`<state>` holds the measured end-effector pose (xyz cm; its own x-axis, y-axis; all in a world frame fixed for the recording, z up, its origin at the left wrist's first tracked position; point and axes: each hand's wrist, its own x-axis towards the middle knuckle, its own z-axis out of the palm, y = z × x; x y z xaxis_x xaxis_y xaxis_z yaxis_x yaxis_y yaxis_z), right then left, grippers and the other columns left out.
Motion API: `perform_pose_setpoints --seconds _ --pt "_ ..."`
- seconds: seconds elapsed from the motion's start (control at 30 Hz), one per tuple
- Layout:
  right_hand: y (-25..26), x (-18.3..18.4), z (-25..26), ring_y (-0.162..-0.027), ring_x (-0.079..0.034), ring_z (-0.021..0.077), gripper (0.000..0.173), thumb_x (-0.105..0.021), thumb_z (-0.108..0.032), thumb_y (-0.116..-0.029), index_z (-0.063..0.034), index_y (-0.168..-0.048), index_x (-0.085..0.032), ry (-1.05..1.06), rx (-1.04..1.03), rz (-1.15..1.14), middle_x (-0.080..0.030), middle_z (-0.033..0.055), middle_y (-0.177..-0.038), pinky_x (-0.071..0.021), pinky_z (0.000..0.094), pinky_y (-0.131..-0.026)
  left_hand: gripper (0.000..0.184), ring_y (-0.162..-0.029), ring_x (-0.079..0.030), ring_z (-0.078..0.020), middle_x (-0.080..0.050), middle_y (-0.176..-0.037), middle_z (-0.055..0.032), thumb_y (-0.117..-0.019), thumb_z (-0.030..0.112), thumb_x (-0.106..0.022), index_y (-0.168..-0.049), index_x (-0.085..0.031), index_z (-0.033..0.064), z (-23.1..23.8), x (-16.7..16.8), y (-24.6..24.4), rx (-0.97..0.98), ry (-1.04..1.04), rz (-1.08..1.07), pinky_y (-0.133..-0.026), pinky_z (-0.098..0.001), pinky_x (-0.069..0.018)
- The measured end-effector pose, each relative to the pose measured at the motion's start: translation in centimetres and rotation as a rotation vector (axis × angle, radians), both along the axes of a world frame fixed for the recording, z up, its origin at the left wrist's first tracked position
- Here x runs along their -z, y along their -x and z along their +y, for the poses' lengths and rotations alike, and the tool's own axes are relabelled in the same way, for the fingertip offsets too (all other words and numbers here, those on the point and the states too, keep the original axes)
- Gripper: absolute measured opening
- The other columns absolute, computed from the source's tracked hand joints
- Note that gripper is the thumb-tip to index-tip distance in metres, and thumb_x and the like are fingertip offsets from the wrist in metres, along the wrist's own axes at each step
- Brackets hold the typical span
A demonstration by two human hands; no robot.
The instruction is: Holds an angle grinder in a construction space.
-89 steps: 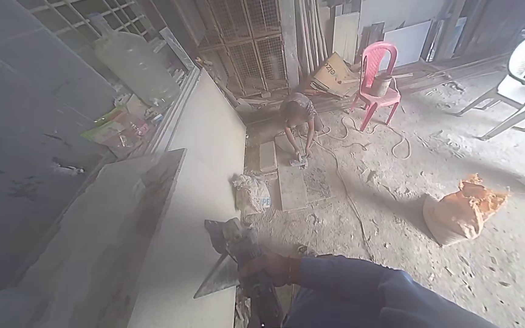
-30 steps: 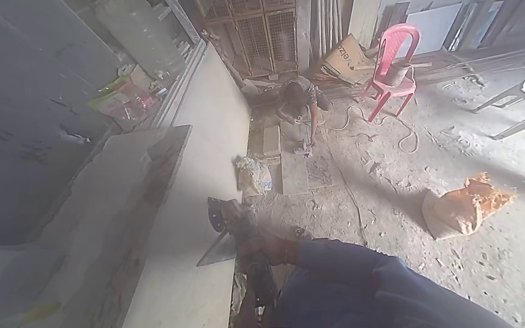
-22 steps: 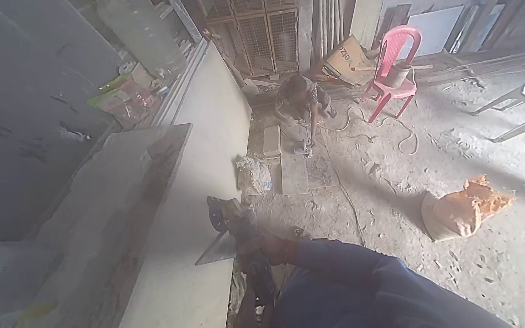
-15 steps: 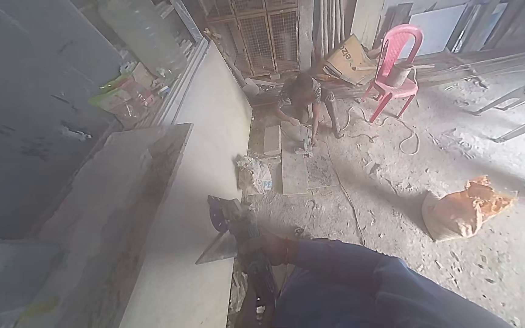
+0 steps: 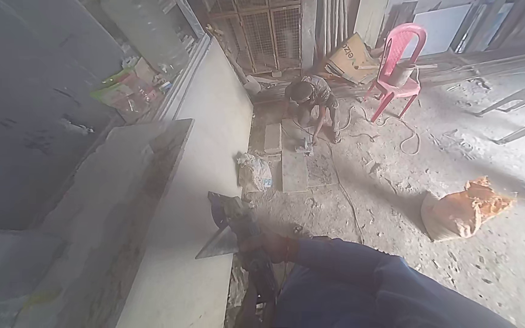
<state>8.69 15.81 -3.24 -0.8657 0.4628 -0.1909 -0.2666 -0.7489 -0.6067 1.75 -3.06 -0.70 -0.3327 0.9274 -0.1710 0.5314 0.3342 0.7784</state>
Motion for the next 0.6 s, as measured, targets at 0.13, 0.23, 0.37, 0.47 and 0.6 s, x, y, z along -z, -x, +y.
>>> perform_pose_setpoints --seconds 0.13,0.23,0.37,0.47,0.6 --pt "0.0 -0.4 -0.1 -0.067 -0.070 0.0190 0.023 -0.067 -0.018 -0.0839 -0.0080 -0.104 -0.059 0.000 -0.004 -0.010 -0.070 0.0064 -0.078 -0.0610 0.0378 -0.065 0.061 -0.112 -0.070 -0.0169 -0.070 -0.123 -0.0162 -0.0924 0.018 -0.074 -0.142 -0.052 -0.0079 0.4 -1.1 -0.3 -0.009 0.068 0.002 -0.103 -0.0338 -0.0544" --pt "-0.1 -0.8 -0.2 -0.067 -0.070 0.0174 0.020 -0.065 -0.016 -0.0847 -0.0092 -0.102 -0.059 0.007 0.002 -0.005 -0.071 0.0051 -0.077 -0.0609 0.0361 -0.066 0.063 -0.109 -0.072 -0.0256 -0.069 -0.122 -0.0258 -0.0906 0.010 -0.074 -0.141 -0.048 -0.0162 0.5 -1.7 -0.4 0.042 -0.014 0.047 -0.099 -0.0400 -0.0568" --pt "0.1 -1.0 -0.2 -0.067 -0.071 0.0176 0.022 -0.066 -0.017 -0.0843 -0.0088 -0.104 -0.059 0.009 -0.001 -0.019 -0.071 0.0055 -0.077 -0.0611 0.0360 -0.066 0.063 -0.108 -0.072 -0.0263 -0.069 -0.121 -0.0251 -0.0914 0.012 -0.073 -0.142 -0.048 -0.0158 0.6 -1.9 -0.4 0.044 -0.035 0.049 -0.099 -0.0410 -0.0572" --pt "0.1 -1.1 -0.2 -0.067 -0.070 0.0171 0.023 -0.067 -0.017 -0.0839 -0.0088 -0.104 -0.059 0.008 -0.001 -0.021 -0.071 0.0050 -0.077 -0.0608 0.0357 -0.065 0.058 -0.110 -0.071 -0.0261 -0.069 -0.122 -0.0254 -0.0931 0.014 -0.070 -0.139 -0.051 -0.0165 1.4 -4.6 -1.2 0.035 0.037 0.046 -0.101 -0.0388 -0.0546" --pt "0.2 -1.0 -0.1 -0.067 -0.070 0.0173 0.023 -0.067 -0.017 -0.0834 -0.0087 -0.103 -0.060 0.004 0.012 -0.010 -0.071 0.0052 -0.077 -0.0608 0.0356 -0.065 0.053 -0.110 -0.071 -0.0251 -0.070 -0.120 -0.0247 -0.0949 0.016 -0.068 -0.136 -0.055 -0.0152 1.7 -5.2 -1.3 0.041 0.030 0.058 -0.102 -0.0373 -0.0540"
